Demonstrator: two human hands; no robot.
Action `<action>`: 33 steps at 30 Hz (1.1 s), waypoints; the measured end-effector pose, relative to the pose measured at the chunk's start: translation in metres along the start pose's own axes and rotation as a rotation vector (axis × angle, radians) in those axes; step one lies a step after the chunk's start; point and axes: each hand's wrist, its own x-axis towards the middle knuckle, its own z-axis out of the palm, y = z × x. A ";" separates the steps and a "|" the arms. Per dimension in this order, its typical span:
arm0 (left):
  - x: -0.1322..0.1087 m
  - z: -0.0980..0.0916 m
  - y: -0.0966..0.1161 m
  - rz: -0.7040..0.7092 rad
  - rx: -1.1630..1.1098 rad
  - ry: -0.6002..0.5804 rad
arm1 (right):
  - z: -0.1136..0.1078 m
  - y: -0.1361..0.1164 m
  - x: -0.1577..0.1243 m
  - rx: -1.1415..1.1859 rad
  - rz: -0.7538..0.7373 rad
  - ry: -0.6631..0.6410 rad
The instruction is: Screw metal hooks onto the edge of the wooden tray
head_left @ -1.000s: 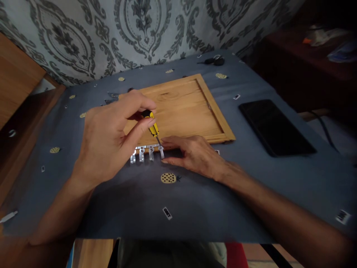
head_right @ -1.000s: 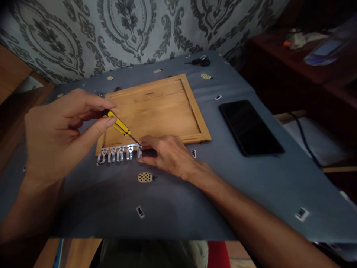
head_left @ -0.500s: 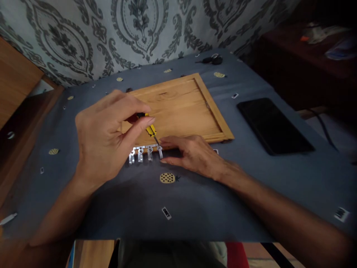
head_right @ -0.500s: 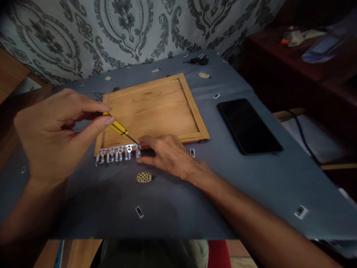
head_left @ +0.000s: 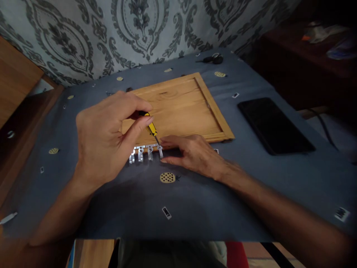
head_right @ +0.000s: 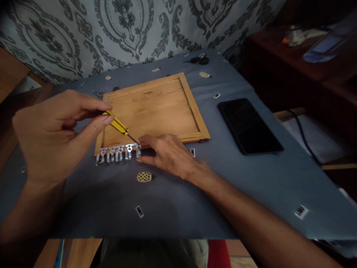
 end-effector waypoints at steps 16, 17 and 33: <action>0.000 -0.003 0.000 0.018 -0.031 -0.031 | 0.001 0.000 0.000 0.006 -0.012 0.015; 0.001 -0.005 0.001 0.011 -0.035 -0.011 | 0.001 0.001 0.000 0.007 -0.013 0.012; 0.000 -0.003 -0.004 0.008 -0.072 -0.012 | 0.000 0.000 0.000 -0.004 -0.016 0.003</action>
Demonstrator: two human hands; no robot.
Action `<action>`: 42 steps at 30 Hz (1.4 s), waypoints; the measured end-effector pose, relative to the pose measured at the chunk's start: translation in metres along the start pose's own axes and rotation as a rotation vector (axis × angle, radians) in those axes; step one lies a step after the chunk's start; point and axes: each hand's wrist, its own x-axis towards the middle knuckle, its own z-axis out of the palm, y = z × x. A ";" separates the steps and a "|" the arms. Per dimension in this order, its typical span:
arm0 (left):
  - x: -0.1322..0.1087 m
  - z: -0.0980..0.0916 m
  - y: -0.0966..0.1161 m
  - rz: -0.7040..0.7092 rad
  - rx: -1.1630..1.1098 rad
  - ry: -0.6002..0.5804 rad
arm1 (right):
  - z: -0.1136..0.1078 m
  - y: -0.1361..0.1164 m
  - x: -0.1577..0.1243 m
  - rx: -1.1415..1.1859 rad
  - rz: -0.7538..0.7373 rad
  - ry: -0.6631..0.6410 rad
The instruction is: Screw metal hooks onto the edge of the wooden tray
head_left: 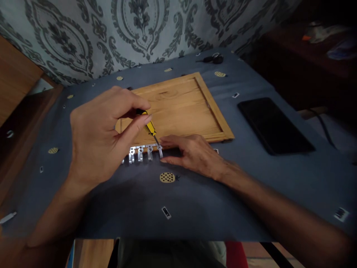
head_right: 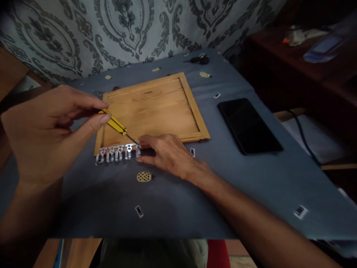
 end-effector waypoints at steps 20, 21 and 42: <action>0.000 0.000 0.001 -0.001 0.068 -0.017 | 0.001 0.002 -0.001 -0.002 -0.008 0.007; 0.000 0.001 0.001 0.001 0.068 -0.014 | 0.001 0.002 -0.001 0.001 -0.009 0.008; 0.000 0.006 -0.006 -0.104 -0.103 -0.011 | 0.001 0.001 -0.001 0.021 0.005 0.009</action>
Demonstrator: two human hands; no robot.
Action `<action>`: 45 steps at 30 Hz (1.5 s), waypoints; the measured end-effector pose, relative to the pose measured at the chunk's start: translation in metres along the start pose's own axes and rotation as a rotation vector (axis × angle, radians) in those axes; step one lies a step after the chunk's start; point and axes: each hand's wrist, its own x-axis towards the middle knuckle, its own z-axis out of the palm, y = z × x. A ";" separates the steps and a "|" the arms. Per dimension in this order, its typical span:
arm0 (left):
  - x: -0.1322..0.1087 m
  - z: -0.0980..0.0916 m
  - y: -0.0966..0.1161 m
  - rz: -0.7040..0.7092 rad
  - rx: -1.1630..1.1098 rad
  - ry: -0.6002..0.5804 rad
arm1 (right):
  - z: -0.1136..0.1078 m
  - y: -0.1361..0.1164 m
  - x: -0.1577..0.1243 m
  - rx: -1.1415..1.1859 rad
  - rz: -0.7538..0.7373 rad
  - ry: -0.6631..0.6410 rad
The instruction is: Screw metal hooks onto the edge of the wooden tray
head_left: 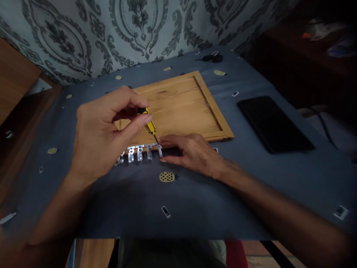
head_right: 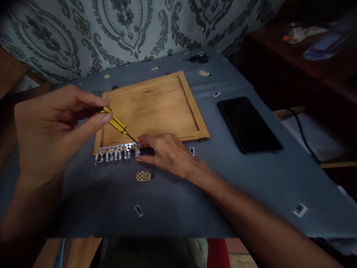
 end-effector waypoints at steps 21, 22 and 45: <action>0.001 -0.007 0.001 0.136 0.076 -0.040 | 0.000 -0.001 0.001 0.011 0.011 -0.003; 0.001 -0.008 0.001 0.132 0.077 -0.040 | 0.000 -0.002 0.001 0.010 0.013 -0.007; 0.001 -0.015 0.002 0.069 0.062 0.055 | -0.001 0.001 0.000 0.018 -0.001 0.010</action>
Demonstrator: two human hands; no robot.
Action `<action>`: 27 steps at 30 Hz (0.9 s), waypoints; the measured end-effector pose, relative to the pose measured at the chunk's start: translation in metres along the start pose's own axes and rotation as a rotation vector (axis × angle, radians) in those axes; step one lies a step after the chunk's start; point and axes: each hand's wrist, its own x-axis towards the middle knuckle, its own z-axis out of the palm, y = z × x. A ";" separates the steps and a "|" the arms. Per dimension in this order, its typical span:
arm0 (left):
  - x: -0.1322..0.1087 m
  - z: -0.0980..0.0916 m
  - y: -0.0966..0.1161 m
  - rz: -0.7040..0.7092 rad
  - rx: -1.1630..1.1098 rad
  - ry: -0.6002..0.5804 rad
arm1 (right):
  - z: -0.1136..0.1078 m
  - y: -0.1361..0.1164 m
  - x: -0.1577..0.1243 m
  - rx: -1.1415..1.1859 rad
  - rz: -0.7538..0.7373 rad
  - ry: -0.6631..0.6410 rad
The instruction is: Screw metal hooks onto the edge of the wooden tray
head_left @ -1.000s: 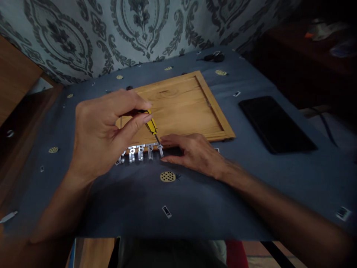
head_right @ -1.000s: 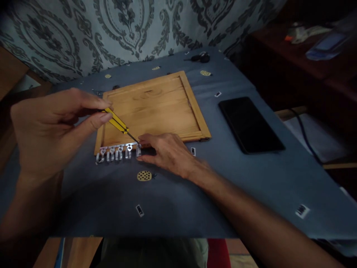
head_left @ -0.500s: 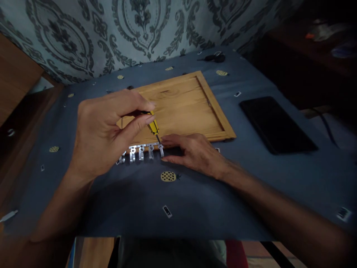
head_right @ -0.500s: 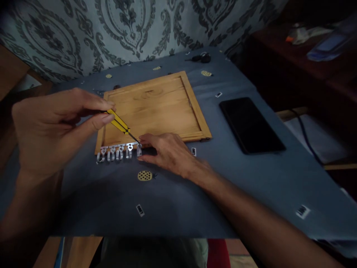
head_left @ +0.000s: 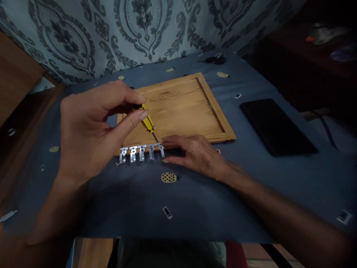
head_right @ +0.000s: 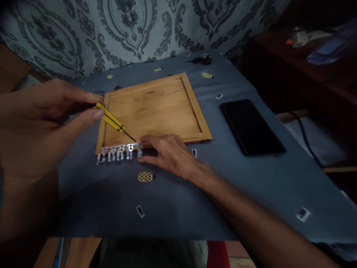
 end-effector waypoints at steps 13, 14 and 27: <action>0.000 0.004 -0.004 0.020 0.047 -0.095 | 0.000 0.001 -0.001 0.034 -0.004 0.004; 0.000 0.004 -0.003 0.019 0.049 -0.095 | 0.000 0.000 -0.001 0.052 0.004 0.000; 0.000 0.003 -0.002 -0.022 0.031 -0.109 | -0.002 0.001 -0.001 0.320 0.063 0.027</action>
